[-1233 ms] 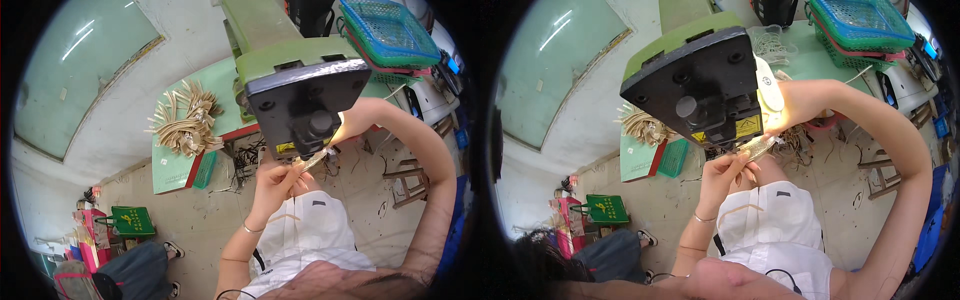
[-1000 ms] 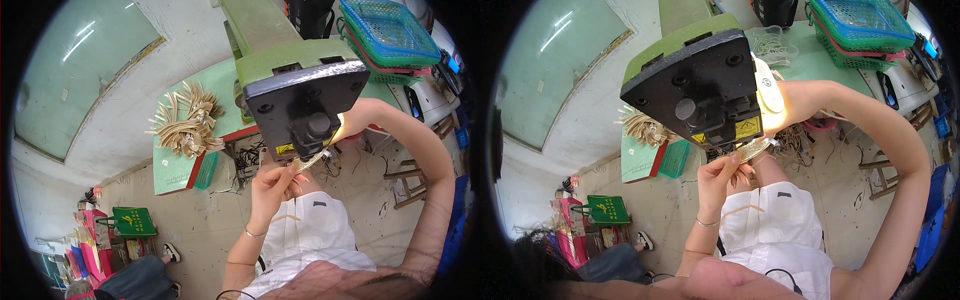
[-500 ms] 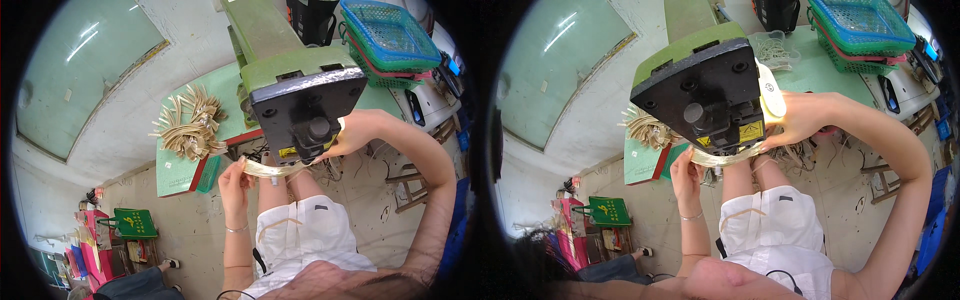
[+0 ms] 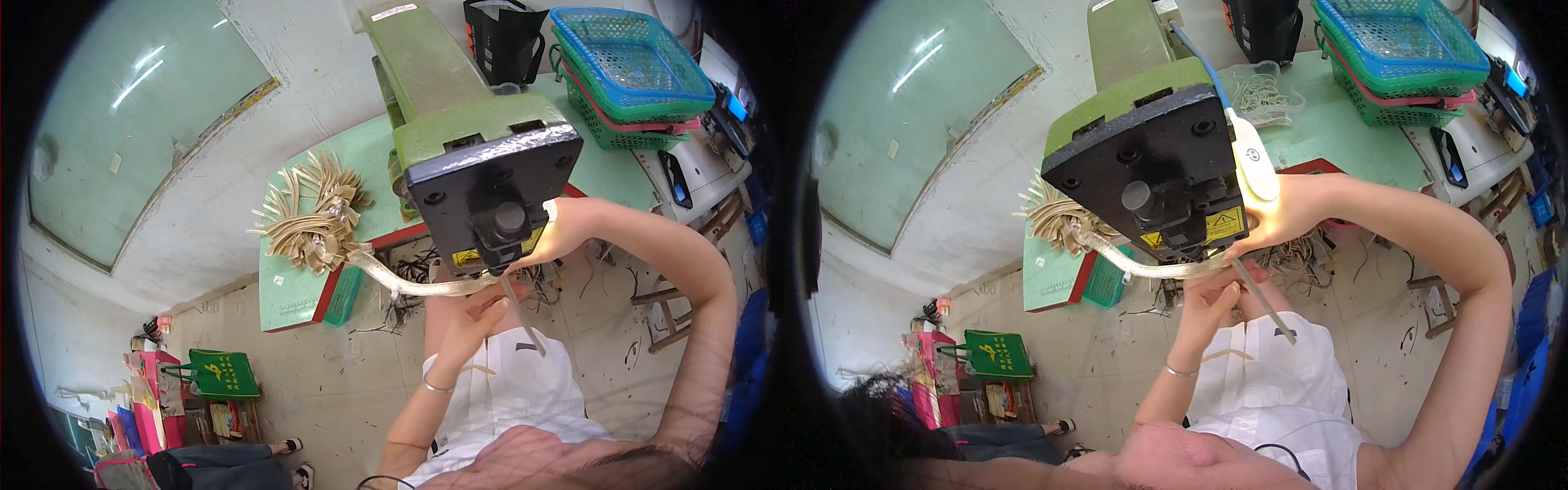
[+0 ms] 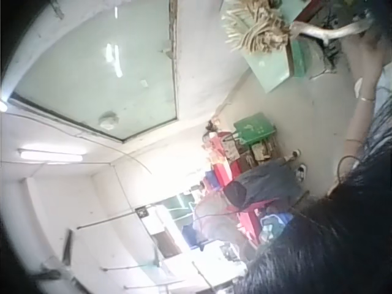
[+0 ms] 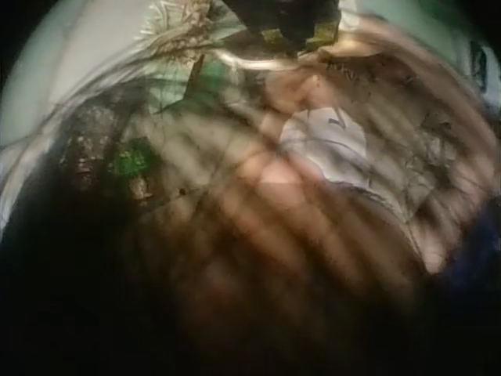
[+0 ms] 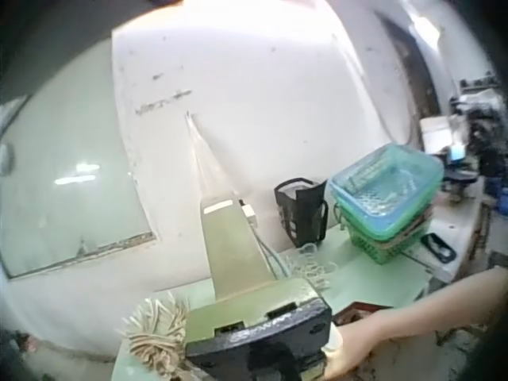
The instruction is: The person uses a green manual press machine to process beige, flat, fibrous strips. They repeatedly pick up a strip, feed it into the machine's opening, and pull it through while operating the press. The processed strips are gathered in a pile on the table to the left.
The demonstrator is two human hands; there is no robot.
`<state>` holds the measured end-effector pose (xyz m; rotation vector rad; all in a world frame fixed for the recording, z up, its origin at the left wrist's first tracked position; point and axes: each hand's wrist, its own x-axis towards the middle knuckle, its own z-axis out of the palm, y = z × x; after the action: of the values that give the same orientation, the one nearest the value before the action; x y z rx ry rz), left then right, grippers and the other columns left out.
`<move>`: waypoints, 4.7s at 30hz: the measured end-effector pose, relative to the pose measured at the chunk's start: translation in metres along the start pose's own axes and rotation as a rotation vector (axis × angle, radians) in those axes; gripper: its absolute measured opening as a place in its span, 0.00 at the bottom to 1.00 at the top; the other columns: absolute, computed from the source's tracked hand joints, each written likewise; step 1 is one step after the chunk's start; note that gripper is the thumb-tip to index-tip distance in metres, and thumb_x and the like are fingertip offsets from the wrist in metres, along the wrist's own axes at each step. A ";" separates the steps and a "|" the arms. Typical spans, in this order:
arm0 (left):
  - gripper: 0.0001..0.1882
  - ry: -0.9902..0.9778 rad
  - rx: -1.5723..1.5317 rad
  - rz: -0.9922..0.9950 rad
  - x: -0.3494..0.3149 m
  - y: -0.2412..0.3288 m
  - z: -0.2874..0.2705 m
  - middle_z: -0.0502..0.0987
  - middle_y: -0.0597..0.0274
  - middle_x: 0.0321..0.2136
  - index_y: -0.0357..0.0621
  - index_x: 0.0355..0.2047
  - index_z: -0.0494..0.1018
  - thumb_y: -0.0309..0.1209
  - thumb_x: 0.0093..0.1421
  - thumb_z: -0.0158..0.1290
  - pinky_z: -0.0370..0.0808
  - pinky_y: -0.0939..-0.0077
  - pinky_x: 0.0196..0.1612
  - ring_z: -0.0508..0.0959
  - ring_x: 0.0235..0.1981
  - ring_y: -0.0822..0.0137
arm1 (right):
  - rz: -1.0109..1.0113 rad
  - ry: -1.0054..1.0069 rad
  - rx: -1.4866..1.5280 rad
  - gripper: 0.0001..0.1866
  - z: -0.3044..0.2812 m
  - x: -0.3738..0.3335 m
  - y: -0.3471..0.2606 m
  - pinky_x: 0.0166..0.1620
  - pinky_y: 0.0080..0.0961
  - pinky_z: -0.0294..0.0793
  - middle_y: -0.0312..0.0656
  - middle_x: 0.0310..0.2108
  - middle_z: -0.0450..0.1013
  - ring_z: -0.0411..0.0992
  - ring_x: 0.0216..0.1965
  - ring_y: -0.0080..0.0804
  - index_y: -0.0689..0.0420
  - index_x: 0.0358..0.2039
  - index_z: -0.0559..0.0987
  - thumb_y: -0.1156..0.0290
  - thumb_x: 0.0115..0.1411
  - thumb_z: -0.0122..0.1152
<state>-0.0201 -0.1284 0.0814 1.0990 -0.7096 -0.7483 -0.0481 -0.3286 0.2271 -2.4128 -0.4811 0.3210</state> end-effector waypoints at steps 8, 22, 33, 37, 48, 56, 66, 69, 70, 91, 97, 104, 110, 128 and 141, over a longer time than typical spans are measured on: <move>0.13 0.330 -0.036 -0.041 -0.008 0.029 0.025 0.77 0.54 0.24 0.27 0.36 0.74 0.28 0.63 0.48 0.72 0.83 0.30 0.76 0.23 0.70 | -0.160 0.122 0.013 0.23 0.008 0.002 0.002 0.47 0.30 0.69 0.47 0.44 0.71 0.69 0.42 0.43 0.58 0.46 0.73 0.59 0.53 0.62; 0.17 0.121 -0.286 -0.371 -0.058 0.022 -0.050 0.71 0.68 0.16 0.36 0.28 0.73 0.37 0.65 0.44 0.61 0.87 0.17 0.68 0.16 0.79 | -0.380 0.249 -0.173 0.24 0.094 -0.007 0.013 0.46 0.32 0.72 0.50 0.48 0.67 0.69 0.47 0.43 0.62 0.49 0.70 0.67 0.53 0.60; 0.09 0.215 0.146 0.064 -0.019 0.018 0.001 0.77 0.64 0.30 0.33 0.39 0.76 0.25 0.60 0.51 0.71 0.87 0.31 0.75 0.29 0.78 | 0.035 0.355 0.303 0.12 0.077 -0.042 -0.001 0.32 0.27 0.65 0.44 0.26 0.65 0.65 0.28 0.32 0.62 0.40 0.73 0.69 0.64 0.45; 0.09 0.158 0.229 0.039 -0.009 0.021 0.005 0.77 0.66 0.28 0.34 0.37 0.77 0.27 0.61 0.51 0.65 0.90 0.26 0.71 0.25 0.81 | 0.189 0.403 0.475 0.13 0.075 -0.051 0.005 0.28 0.22 0.60 0.37 0.19 0.62 0.58 0.24 0.21 0.64 0.33 0.74 0.66 0.64 0.48; 0.12 0.299 0.071 0.008 -0.006 0.040 0.017 0.77 0.57 0.22 0.28 0.31 0.77 0.28 0.60 0.50 0.68 0.84 0.28 0.74 0.22 0.73 | 0.346 0.444 0.893 0.13 0.077 -0.050 0.002 0.23 0.14 0.57 0.29 0.21 0.67 0.59 0.20 0.12 0.60 0.26 0.74 0.67 0.63 0.50; 0.12 0.472 0.056 0.069 -0.026 0.032 0.009 0.77 0.57 0.22 0.29 0.30 0.77 0.28 0.59 0.50 0.62 0.83 0.26 0.73 0.22 0.73 | 0.222 0.494 0.531 0.09 0.079 -0.028 -0.004 0.24 0.18 0.63 0.36 0.19 0.71 0.63 0.20 0.16 0.64 0.30 0.77 0.71 0.58 0.55; 0.10 0.692 0.155 0.147 -0.021 0.026 0.004 0.77 0.62 0.27 0.32 0.33 0.75 0.30 0.58 0.53 0.66 0.82 0.32 0.71 0.27 0.76 | 0.106 0.525 0.592 0.16 0.079 0.001 0.001 0.36 0.20 0.72 0.43 0.30 0.77 0.73 0.29 0.22 0.63 0.38 0.78 0.68 0.51 0.65; 0.13 0.280 0.513 0.112 -0.017 0.042 -0.017 0.76 0.65 0.30 0.30 0.34 0.74 0.31 0.60 0.52 0.66 0.83 0.39 0.72 0.36 0.77 | 0.074 0.427 0.353 0.20 0.047 0.001 -0.015 0.42 0.25 0.72 0.45 0.35 0.76 0.73 0.35 0.29 0.59 0.43 0.75 0.64 0.50 0.65; 0.12 0.226 0.573 0.015 -0.013 0.051 -0.015 0.76 0.65 0.27 0.31 0.32 0.74 0.31 0.59 0.54 0.68 0.85 0.35 0.73 0.31 0.77 | -0.026 0.458 0.146 0.17 0.046 0.003 -0.008 0.37 0.21 0.73 0.38 0.35 0.76 0.72 0.34 0.21 0.58 0.40 0.77 0.67 0.50 0.67; 0.13 0.486 -0.105 -0.093 -0.044 0.045 -0.019 0.72 0.62 0.14 0.34 0.24 0.74 0.32 0.60 0.53 0.65 0.85 0.15 0.70 0.12 0.76 | 0.385 0.164 0.879 0.23 0.029 -0.030 0.011 0.27 0.20 0.65 0.33 0.18 0.65 0.63 0.19 0.20 0.66 0.35 0.76 0.58 0.67 0.40; 0.14 0.533 -0.200 -0.085 -0.053 0.042 -0.021 0.71 0.62 0.12 0.33 0.24 0.74 0.32 0.61 0.52 0.62 0.85 0.13 0.69 0.11 0.76 | 0.283 0.101 0.747 0.15 0.033 -0.030 0.009 0.29 0.17 0.69 0.33 0.19 0.68 0.66 0.19 0.18 0.63 0.25 0.73 0.67 0.64 0.48; 0.14 0.683 -0.227 -0.099 -0.066 0.038 -0.029 0.70 0.64 0.11 0.36 0.23 0.73 0.33 0.62 0.50 0.60 0.85 0.13 0.66 0.09 0.76 | 0.268 0.281 0.664 0.14 0.056 -0.019 0.002 0.24 0.17 0.70 0.37 0.17 0.73 0.72 0.19 0.19 0.64 0.22 0.78 0.68 0.60 0.55; 0.11 0.606 -0.156 -0.175 -0.072 0.022 -0.057 0.76 0.62 0.23 0.35 0.35 0.74 0.32 0.62 0.48 0.68 0.84 0.25 0.72 0.20 0.76 | 0.202 0.348 0.590 0.13 0.064 -0.007 0.000 0.23 0.16 0.69 0.37 0.16 0.73 0.70 0.15 0.18 0.65 0.22 0.78 0.67 0.55 0.59; 0.08 0.522 0.226 0.045 -0.033 0.033 -0.014 0.76 0.63 0.21 0.34 0.23 0.75 0.26 0.58 0.54 0.65 0.85 0.29 0.71 0.23 0.78 | 0.509 0.112 0.764 0.15 0.043 -0.019 -0.009 0.21 0.19 0.64 0.28 0.12 0.62 0.61 0.16 0.14 0.60 0.27 0.81 0.59 0.56 0.61; 0.13 0.553 1.005 0.144 -0.031 0.150 -0.155 0.62 0.71 0.22 0.37 0.37 0.68 0.34 0.57 0.55 0.63 0.82 0.29 0.61 0.25 0.76 | 0.438 0.284 1.133 0.12 0.145 -0.003 0.005 0.19 0.14 0.61 0.32 0.18 0.68 0.61 0.16 0.13 0.64 0.28 0.78 0.67 0.60 0.55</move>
<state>0.1140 0.0168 0.1735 2.0264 -0.6695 0.1187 -0.0997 -0.2536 0.1139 -1.3737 0.3225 0.3077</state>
